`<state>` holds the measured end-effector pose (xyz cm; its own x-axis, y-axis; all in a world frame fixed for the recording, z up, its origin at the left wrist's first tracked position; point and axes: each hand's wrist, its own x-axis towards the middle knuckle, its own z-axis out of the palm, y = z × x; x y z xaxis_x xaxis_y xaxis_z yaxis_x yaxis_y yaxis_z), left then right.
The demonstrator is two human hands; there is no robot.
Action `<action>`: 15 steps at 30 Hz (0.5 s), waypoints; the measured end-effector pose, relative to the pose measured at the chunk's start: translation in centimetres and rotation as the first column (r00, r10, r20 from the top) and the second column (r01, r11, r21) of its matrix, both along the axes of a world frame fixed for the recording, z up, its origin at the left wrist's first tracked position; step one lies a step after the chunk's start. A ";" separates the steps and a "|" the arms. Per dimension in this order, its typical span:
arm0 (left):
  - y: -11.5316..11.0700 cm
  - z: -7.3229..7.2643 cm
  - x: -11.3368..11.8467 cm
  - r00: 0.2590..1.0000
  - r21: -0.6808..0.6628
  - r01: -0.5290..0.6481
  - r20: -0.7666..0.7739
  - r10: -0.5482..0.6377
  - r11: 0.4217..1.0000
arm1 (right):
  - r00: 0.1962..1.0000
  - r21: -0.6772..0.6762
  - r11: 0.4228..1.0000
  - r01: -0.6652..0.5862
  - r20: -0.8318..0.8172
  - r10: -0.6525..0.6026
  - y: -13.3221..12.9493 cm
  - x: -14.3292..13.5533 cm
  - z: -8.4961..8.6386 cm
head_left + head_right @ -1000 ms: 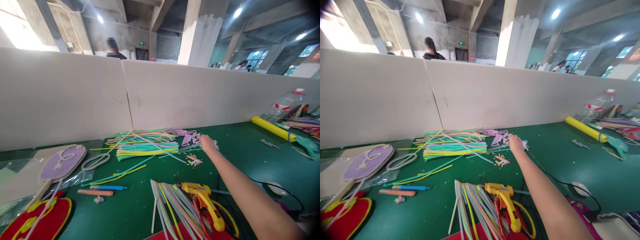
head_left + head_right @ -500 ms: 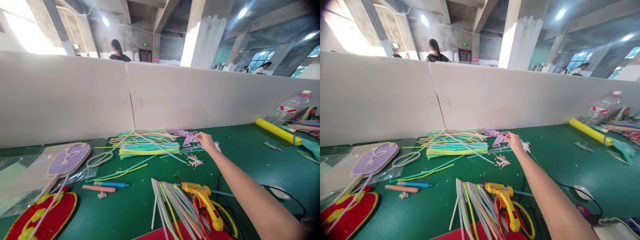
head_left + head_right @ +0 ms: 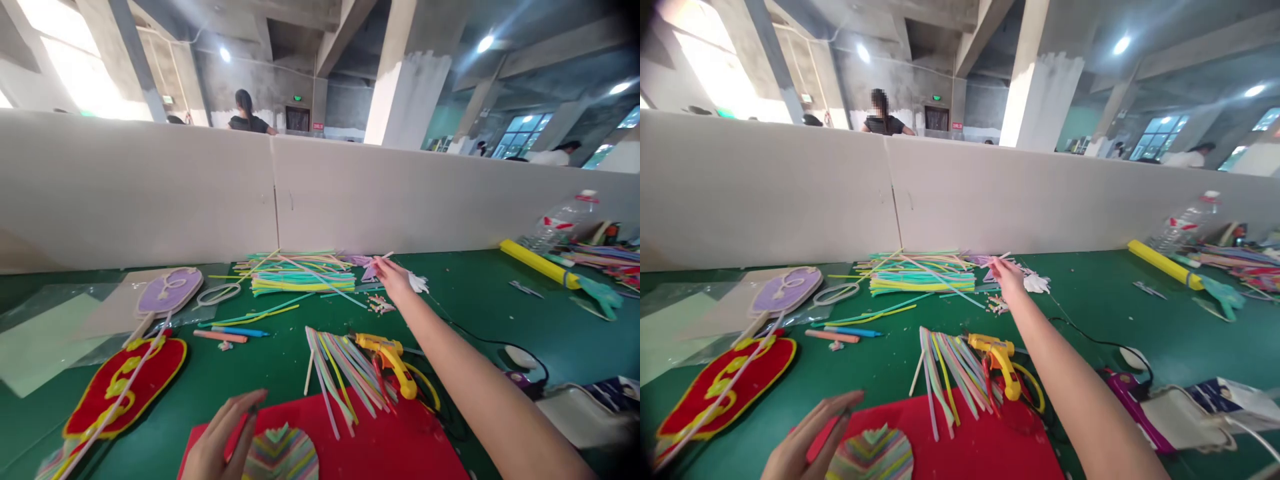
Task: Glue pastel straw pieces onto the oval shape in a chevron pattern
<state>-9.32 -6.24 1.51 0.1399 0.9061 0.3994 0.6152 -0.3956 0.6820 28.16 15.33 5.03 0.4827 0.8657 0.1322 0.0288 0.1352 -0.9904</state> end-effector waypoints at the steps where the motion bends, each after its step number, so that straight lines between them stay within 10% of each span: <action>1: 0.2 0.9 0.6 1.000 0.002 -0.020 0.022 0.020 1.000 | 0.997 0.008 0.998 -0.058 -0.050 0.058 -0.9 -1.9 0.5; 9: 2.6 3.4 4.5 0.949 -0.067 -0.080 0.300 0.097 0.995 | 0.789 0.021 0.825 -0.565 -0.279 0.548 -13.8 -15.8 2.4; 15: 3.0 3.5 2.4 0.952 -0.086 0.153 0.280 -0.124 0.984 | 0.840 -0.020 0.867 -0.498 -0.261 0.476 -18.9 -18.1 -0.2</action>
